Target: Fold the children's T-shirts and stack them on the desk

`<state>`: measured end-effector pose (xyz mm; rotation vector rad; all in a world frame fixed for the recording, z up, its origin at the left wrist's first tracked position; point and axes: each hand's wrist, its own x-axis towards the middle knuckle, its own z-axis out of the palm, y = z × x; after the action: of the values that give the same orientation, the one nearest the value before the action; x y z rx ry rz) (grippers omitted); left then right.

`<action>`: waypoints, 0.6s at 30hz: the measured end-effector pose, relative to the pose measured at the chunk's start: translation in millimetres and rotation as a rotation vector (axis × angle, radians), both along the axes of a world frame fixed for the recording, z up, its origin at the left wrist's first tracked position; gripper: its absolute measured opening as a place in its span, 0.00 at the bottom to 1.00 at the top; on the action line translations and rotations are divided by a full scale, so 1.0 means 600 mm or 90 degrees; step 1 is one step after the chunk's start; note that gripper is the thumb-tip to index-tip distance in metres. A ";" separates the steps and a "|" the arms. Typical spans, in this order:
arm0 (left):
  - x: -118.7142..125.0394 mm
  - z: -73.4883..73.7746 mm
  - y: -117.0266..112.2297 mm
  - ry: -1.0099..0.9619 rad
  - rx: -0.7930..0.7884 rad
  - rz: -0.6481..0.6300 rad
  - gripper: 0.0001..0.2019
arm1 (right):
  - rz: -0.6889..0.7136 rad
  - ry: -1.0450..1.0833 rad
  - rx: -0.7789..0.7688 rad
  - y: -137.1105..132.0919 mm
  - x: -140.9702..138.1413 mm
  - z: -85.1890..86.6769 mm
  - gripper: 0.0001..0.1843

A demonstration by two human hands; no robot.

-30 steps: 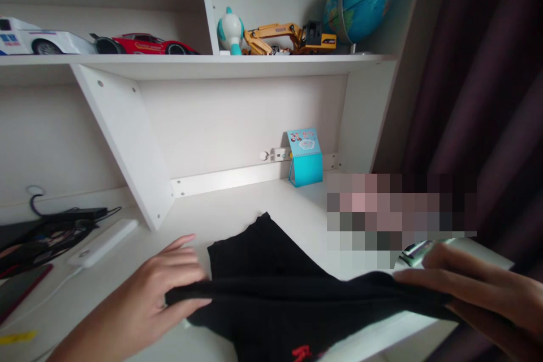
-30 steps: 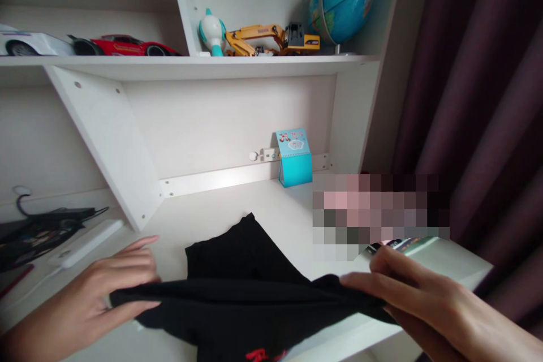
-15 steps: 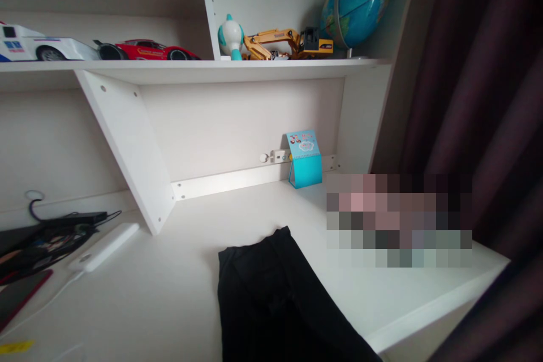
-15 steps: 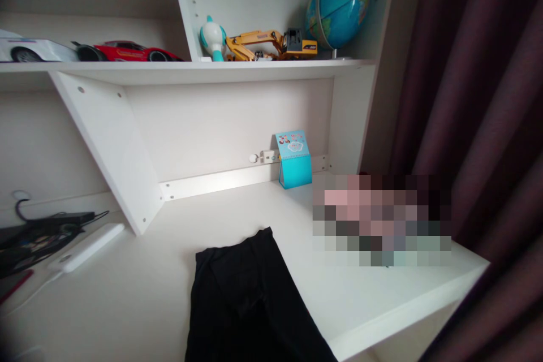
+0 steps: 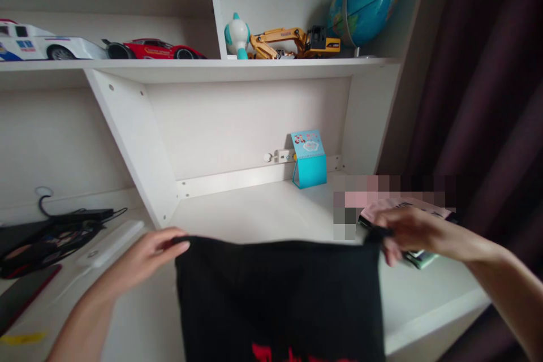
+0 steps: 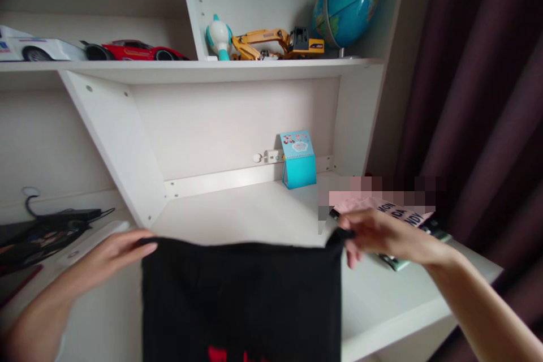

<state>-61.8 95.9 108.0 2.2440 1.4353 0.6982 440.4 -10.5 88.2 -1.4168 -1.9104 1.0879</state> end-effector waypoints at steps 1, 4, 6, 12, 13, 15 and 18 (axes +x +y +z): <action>0.019 0.007 0.035 -0.045 -0.021 -0.008 0.18 | -0.015 0.020 0.003 0.051 -0.026 0.020 0.15; 0.062 0.045 0.123 -0.317 0.082 0.104 0.18 | -0.231 0.131 0.236 0.174 -0.088 0.088 0.15; 0.077 0.090 0.144 -0.509 0.266 0.134 0.16 | -0.347 0.243 0.488 0.207 -0.106 0.144 0.11; 0.087 0.184 0.043 -0.578 0.638 0.087 0.14 | -0.405 0.268 0.837 0.140 -0.113 0.212 0.08; 0.083 0.177 0.022 -0.527 0.618 0.094 0.14 | -0.399 0.245 0.815 0.126 -0.113 0.194 0.08; 0.066 0.145 -0.013 -0.352 0.503 0.090 0.13 | -0.388 0.186 0.708 0.105 -0.106 0.140 0.06; 0.026 0.068 -0.053 -0.042 0.197 0.005 0.11 | -0.339 0.005 0.515 0.073 -0.071 0.033 0.06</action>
<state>-46.2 64.3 148.6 2.4155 1.3834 1.0501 397.6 33.3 108.2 -1.2855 -1.5348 0.0398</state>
